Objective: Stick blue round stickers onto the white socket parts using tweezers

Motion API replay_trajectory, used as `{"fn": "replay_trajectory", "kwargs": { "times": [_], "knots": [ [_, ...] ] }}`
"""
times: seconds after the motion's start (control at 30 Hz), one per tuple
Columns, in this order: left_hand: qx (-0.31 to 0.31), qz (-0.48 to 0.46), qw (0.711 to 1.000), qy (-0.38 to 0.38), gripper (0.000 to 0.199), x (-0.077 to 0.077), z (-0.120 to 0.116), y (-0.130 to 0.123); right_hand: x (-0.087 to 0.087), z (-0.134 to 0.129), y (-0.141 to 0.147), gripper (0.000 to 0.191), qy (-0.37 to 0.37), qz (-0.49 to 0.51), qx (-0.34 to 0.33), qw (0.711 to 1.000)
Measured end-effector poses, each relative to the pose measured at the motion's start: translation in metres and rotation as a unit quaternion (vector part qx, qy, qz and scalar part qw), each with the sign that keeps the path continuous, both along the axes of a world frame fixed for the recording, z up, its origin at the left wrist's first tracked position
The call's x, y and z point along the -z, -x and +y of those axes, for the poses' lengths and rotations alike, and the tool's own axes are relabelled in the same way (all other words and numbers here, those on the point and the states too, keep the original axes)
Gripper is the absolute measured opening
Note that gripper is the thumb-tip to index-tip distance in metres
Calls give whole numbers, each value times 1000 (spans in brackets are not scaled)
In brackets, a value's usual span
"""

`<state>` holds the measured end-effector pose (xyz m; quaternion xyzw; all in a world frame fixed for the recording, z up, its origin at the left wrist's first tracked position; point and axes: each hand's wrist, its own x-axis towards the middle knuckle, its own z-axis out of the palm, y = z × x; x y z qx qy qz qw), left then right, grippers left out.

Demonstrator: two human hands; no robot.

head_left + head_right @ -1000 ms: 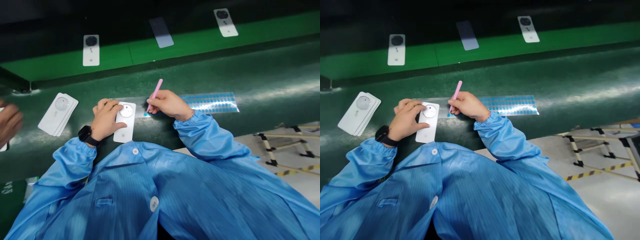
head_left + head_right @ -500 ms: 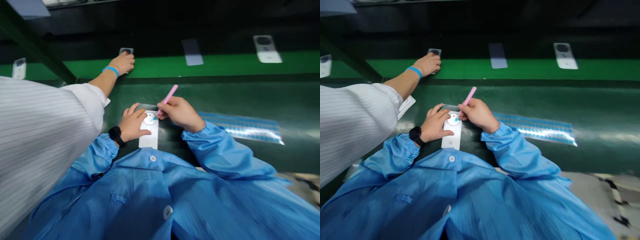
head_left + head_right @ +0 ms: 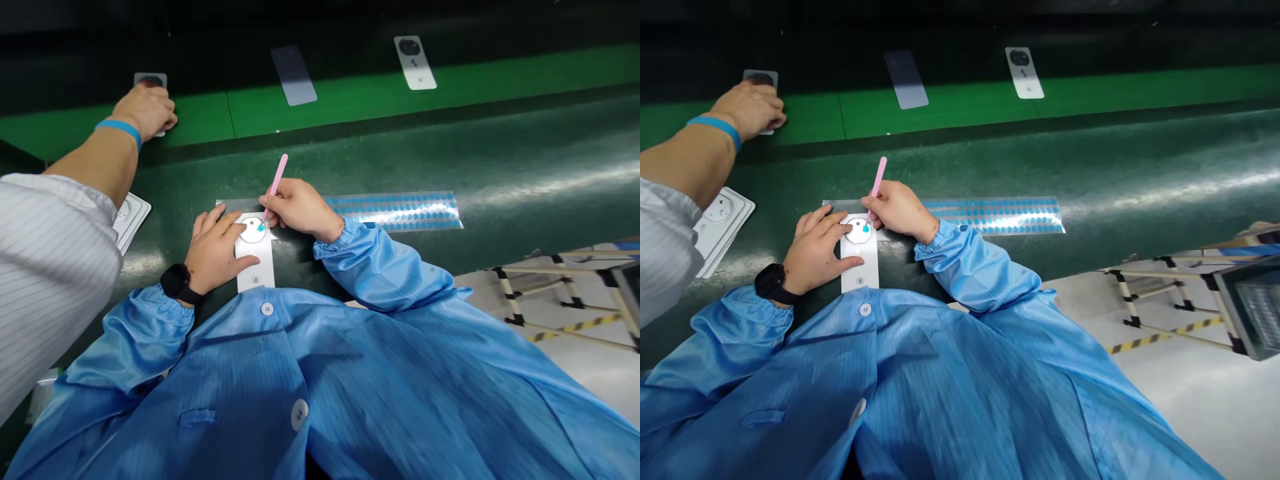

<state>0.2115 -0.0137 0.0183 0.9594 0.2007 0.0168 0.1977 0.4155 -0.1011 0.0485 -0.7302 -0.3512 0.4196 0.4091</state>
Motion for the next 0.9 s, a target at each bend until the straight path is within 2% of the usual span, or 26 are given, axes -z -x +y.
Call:
{"fn": "replay_trajectory", "kwargs": {
  "times": [0.53,0.9],
  "knots": [
    [2,-7,1000,4,57,1,-2,0,14,-1,-3,30,-2,-30,-9,1000],
    [-2,18,1000,-3,60,-2,-3,-2,10,-1,-1,31,8,-46,-18,999]
  ]
}}
